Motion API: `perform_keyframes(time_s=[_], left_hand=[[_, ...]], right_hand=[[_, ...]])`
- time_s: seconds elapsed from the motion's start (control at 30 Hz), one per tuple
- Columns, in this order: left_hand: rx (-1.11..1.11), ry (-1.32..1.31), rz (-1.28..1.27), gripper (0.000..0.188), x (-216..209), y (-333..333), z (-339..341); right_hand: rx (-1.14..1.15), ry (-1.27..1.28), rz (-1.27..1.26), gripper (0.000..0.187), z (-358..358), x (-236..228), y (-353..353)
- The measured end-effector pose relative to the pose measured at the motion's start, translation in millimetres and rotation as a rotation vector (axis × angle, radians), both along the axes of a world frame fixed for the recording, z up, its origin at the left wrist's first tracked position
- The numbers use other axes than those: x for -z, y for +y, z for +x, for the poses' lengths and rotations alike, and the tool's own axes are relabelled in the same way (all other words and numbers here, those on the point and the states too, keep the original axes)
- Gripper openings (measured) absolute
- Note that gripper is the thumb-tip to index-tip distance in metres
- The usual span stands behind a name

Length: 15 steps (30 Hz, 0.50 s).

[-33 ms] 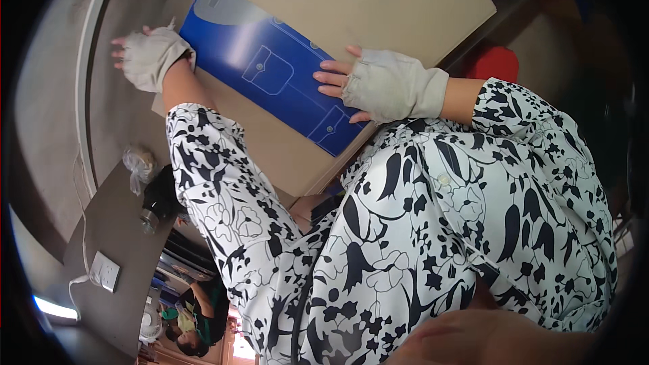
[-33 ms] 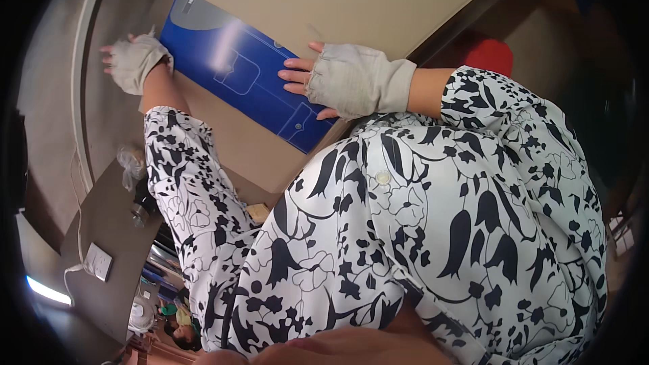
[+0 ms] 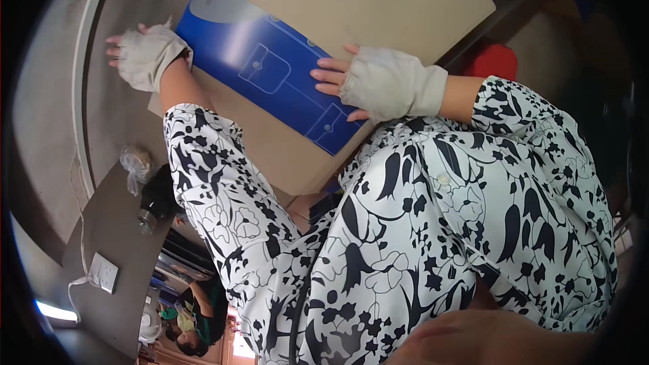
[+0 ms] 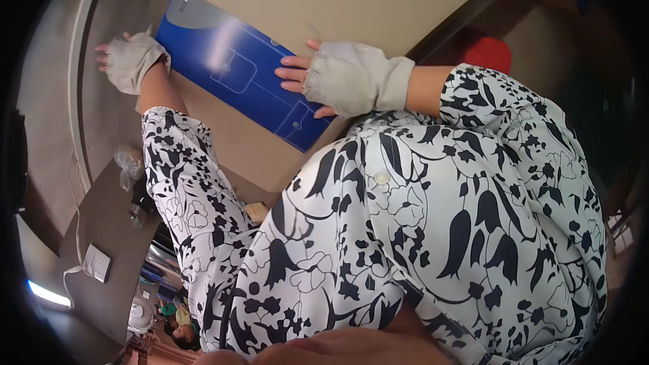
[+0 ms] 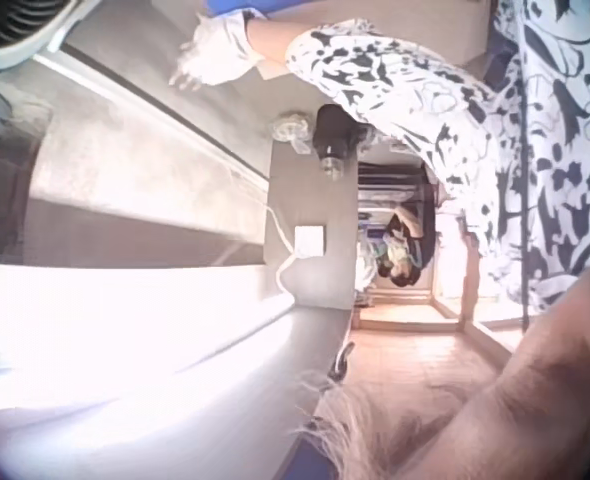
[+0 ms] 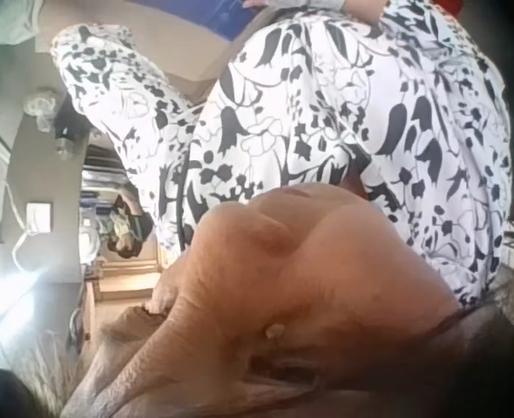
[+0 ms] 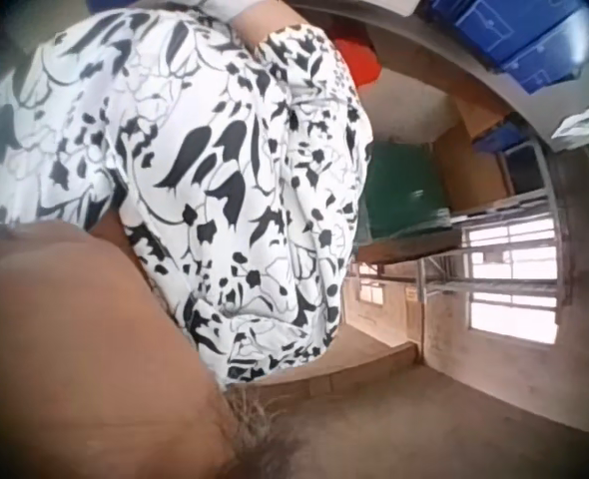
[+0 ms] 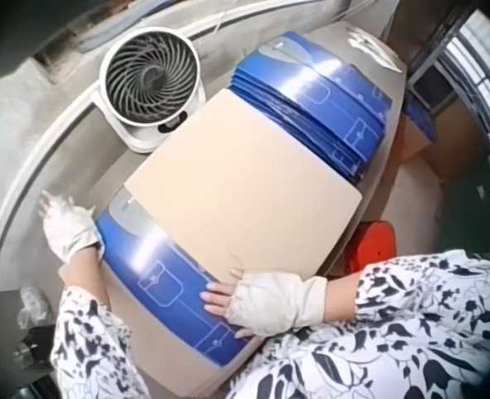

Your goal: Folding and assembling blue cardboard product packaging at a workstation.

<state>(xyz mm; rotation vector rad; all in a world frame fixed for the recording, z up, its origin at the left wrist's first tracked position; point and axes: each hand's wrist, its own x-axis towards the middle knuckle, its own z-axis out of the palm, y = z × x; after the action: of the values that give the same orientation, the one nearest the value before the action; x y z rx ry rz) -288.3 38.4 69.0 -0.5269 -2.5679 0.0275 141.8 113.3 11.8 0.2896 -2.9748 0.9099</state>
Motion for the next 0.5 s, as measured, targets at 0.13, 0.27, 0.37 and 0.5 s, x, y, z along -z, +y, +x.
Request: perform_keyframes(time_s=[0.13,0.27,0.37,0.5], left_hand=[[0.092,0.136,0.007,0.080,8,-18,36],[0.215,0.010,-0.156,0.080,35,-47,142],[0.109,-0.074,-0.220,0.075,62,-98,217],[0.157,-0.267,-0.191,0.076,65,-133,313]], right_hand=[[0.002,0.043,0.018,0.079,-10,5,4],[0.011,0.083,0.099,0.081,-28,27,16],[-0.008,0.151,0.159,0.081,-48,22,19],[-0.007,0.176,0.208,0.080,-69,19,22]])
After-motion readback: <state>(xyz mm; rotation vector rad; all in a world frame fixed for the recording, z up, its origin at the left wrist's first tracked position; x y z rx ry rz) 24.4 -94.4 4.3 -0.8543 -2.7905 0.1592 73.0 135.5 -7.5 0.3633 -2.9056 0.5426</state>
